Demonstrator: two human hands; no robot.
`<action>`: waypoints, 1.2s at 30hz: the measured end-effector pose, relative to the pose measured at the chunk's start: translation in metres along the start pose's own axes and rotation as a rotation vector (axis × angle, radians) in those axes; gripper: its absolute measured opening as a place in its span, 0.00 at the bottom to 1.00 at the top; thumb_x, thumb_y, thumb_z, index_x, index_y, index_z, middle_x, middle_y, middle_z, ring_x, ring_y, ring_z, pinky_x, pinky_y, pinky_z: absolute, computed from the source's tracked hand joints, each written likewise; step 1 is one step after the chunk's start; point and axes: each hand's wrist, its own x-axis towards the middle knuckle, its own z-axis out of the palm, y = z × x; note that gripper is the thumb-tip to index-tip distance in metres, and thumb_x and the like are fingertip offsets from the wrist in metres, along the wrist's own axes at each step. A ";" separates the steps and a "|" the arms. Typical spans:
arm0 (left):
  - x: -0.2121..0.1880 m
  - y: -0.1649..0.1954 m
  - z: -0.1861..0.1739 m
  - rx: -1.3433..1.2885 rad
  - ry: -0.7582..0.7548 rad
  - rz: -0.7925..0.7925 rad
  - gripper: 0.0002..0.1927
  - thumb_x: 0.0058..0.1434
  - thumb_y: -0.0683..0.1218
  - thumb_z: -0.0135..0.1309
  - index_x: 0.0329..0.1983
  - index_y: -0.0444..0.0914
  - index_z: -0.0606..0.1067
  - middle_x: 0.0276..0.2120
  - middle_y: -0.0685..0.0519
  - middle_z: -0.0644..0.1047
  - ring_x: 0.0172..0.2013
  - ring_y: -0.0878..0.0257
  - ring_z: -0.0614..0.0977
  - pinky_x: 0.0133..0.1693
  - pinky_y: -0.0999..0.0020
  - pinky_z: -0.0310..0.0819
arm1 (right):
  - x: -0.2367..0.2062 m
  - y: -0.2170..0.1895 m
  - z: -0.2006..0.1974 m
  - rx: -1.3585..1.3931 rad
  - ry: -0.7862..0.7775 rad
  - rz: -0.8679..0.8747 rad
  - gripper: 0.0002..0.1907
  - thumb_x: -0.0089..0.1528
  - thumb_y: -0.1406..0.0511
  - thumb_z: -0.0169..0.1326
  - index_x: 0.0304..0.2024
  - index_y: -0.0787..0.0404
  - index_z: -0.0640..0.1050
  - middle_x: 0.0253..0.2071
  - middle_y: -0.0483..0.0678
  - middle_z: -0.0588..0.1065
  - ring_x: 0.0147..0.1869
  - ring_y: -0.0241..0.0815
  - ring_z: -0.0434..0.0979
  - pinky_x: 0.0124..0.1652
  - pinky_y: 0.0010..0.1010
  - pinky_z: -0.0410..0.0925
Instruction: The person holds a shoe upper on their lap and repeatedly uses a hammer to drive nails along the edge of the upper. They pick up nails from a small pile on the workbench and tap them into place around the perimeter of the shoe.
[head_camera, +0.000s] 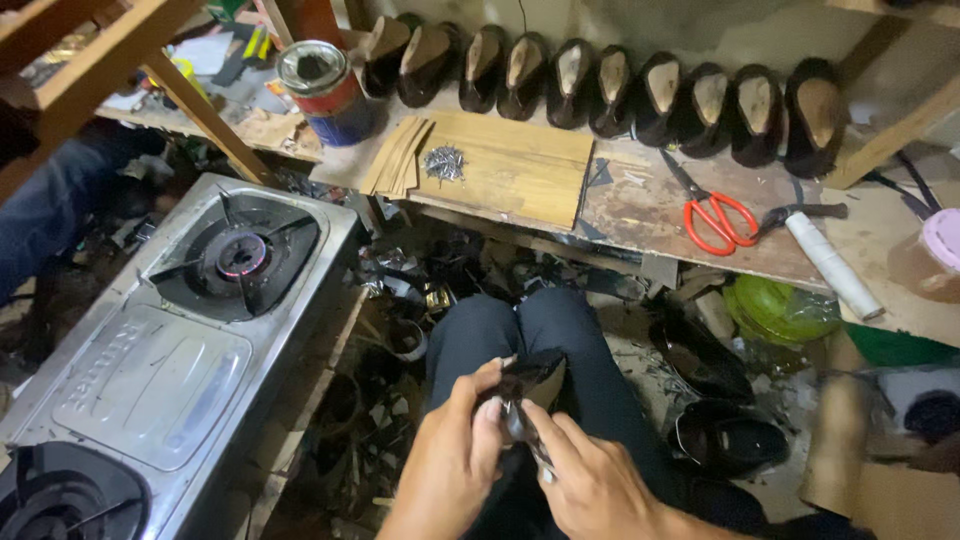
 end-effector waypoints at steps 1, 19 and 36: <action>-0.002 -0.006 0.002 0.046 0.103 0.321 0.14 0.69 0.42 0.46 0.55 0.31 0.70 0.52 0.33 0.80 0.49 0.36 0.83 0.49 0.55 0.77 | -0.004 0.000 -0.006 0.010 -0.023 0.007 0.38 0.52 0.70 0.58 0.65 0.72 0.65 0.41 0.60 0.74 0.32 0.61 0.80 0.31 0.45 0.73; -0.025 -0.061 0.020 0.029 0.058 0.131 0.15 0.65 0.41 0.48 0.53 0.31 0.71 0.57 0.38 0.79 0.55 0.40 0.82 0.54 0.57 0.77 | -0.015 0.003 -0.016 0.623 -0.433 0.474 0.16 0.61 0.65 0.54 0.50 0.64 0.79 0.34 0.49 0.81 0.37 0.39 0.83 0.40 0.31 0.75; -0.025 -0.072 0.029 0.054 0.050 0.216 0.13 0.65 0.39 0.47 0.52 0.30 0.71 0.60 0.37 0.77 0.54 0.39 0.83 0.53 0.56 0.79 | 0.016 0.003 -0.046 0.558 -0.619 0.469 0.11 0.61 0.63 0.50 0.42 0.65 0.76 0.27 0.49 0.76 0.31 0.40 0.78 0.33 0.34 0.70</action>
